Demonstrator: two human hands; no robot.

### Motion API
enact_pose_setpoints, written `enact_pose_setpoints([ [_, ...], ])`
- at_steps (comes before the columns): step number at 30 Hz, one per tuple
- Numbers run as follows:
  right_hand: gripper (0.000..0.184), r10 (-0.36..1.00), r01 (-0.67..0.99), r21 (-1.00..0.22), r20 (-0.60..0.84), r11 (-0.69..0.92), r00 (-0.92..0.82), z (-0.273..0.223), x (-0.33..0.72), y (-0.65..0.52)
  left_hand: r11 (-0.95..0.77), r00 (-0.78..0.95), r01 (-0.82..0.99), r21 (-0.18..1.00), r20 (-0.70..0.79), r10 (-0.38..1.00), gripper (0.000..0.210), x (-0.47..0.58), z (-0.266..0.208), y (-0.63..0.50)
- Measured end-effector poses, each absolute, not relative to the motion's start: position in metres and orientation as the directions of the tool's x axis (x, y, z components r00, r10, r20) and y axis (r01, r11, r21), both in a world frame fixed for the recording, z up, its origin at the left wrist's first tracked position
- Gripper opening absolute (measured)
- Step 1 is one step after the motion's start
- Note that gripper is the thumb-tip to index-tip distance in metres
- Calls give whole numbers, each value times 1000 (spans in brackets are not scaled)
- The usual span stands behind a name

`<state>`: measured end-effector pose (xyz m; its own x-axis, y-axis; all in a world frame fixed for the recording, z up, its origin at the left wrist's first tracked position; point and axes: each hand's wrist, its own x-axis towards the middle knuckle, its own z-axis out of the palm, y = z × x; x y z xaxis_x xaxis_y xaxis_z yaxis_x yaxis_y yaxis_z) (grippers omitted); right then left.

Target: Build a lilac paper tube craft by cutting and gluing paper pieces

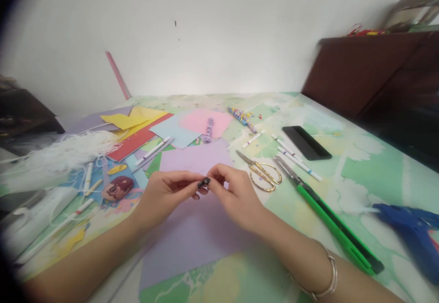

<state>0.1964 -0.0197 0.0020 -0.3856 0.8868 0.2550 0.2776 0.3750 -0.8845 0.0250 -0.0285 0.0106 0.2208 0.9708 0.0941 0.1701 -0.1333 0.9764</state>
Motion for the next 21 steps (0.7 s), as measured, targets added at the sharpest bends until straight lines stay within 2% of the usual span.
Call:
enact_pose_setpoints([
  [12, 17, 895, 198, -932, 207, 303, -394, -1, 195, -19, -165, 227, 172, 971, 124, 966, 14, 24, 8, -28],
  [21, 18, 911, 213, -938, 183, 275, -371, 0, 194, -18, -27, 222, 76, 997, 10, 975, 14, 25, 12, -25],
])
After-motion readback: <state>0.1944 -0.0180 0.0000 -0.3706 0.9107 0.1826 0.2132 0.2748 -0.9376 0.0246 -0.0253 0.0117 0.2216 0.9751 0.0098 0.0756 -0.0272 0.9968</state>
